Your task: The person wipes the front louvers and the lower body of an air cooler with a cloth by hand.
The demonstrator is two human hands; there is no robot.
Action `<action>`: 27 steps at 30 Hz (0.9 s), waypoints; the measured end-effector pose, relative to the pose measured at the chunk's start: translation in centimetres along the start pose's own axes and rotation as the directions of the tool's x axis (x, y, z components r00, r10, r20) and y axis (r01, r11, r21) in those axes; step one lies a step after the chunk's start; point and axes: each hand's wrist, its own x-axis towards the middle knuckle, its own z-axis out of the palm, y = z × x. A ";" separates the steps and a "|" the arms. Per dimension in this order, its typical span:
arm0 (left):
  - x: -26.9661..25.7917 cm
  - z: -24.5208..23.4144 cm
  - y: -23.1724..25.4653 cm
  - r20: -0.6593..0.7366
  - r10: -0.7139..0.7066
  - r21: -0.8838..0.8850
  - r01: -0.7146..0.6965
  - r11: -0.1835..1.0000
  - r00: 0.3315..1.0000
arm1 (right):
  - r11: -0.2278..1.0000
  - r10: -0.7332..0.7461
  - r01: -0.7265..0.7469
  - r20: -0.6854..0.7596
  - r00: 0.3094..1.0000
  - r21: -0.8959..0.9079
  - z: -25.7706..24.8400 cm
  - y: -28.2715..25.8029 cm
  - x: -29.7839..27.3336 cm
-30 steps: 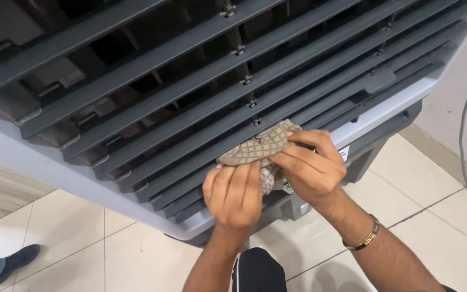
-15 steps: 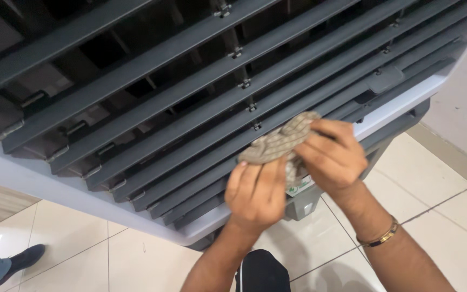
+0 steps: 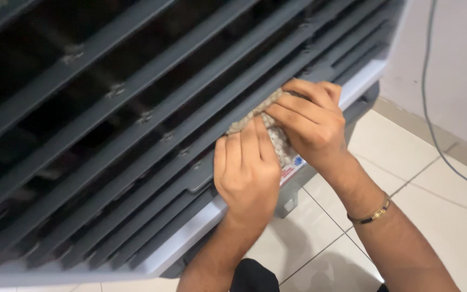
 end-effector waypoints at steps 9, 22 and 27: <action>0.3 0.6 1.4 0.063 -0.008 0.033 0.006 0.999 0.998 | 0.998 -0.064 0.064 0.019 0.998 0.014 -1.0 1.5 -0.3; 1.6 4.0 3.3 0.038 0.113 -0.035 -0.111 0.993 0.993 | 0.999 -0.001 -0.001 -0.032 0.999 -0.033 -2.8 3.9 -0.8; 1.9 4.4 4.0 -0.028 0.073 -0.001 -0.073 0.997 0.997 | 0.997 -0.041 0.039 -0.031 0.999 -0.061 -2.8 4.2 -1.0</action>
